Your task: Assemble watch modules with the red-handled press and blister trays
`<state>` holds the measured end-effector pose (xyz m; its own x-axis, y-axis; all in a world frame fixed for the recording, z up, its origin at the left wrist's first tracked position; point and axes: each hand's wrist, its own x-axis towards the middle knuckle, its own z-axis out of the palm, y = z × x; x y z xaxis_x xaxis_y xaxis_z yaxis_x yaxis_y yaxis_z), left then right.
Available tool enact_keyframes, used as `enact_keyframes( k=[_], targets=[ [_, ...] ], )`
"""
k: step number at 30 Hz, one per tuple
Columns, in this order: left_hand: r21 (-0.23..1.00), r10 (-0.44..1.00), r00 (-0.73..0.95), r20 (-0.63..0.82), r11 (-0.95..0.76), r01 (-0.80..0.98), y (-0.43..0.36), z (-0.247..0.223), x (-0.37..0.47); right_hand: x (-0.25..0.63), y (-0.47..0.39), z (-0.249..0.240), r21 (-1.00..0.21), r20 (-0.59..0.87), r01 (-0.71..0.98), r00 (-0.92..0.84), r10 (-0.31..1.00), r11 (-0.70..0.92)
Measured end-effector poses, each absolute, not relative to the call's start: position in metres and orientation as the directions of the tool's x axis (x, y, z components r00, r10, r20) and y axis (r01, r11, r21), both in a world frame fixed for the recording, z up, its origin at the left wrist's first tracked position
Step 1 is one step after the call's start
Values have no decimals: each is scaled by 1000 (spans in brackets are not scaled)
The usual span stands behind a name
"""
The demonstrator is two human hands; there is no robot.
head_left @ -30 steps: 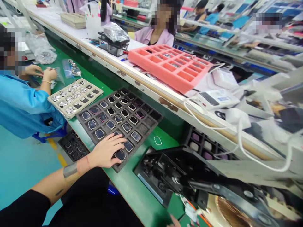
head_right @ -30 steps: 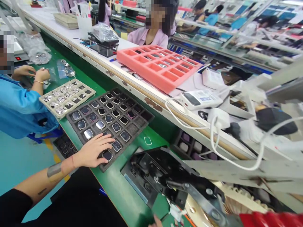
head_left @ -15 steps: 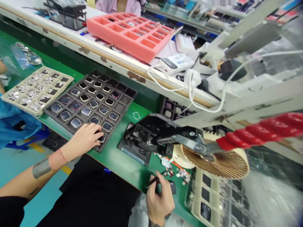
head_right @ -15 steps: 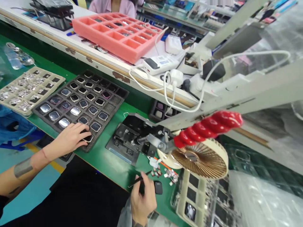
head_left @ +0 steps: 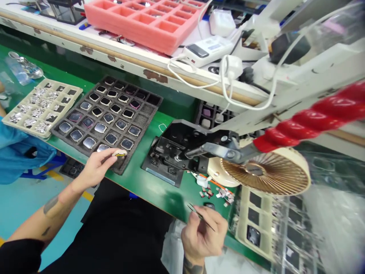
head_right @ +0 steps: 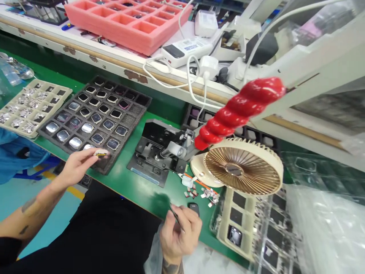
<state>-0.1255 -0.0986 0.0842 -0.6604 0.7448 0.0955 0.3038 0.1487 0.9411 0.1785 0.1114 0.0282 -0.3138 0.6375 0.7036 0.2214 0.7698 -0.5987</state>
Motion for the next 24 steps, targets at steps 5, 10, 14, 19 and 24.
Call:
enact_keyframes(
  k=[5, 10, 14, 19, 24],
  targets=[
    [868, 827, -518, -218, -78, -490, -42, 76, -59, 154, 100, 51, -664, 691, 33, -354, 630, 747],
    [790, 869, -392, -303, -1, -613, 1, 51, -26, 144, 96, 54, -721, 664, 48, -238, 709, 691],
    [826, 863, -372, -343, 88, -557, 10, 39, -18, 153, 92, 46, -758, 610, 118, -222, 761, 642],
    [857, 817, -436, -377, 129, -500, 11, 33, -15, 153, 89, 33, -834, 541, -44, -253, 802, 549],
    [873, 826, -437, -355, 125, -471, 12, 32, -12, 144, 88, 24, -886, 450, -55, -345, 823, 461]
  ],
)
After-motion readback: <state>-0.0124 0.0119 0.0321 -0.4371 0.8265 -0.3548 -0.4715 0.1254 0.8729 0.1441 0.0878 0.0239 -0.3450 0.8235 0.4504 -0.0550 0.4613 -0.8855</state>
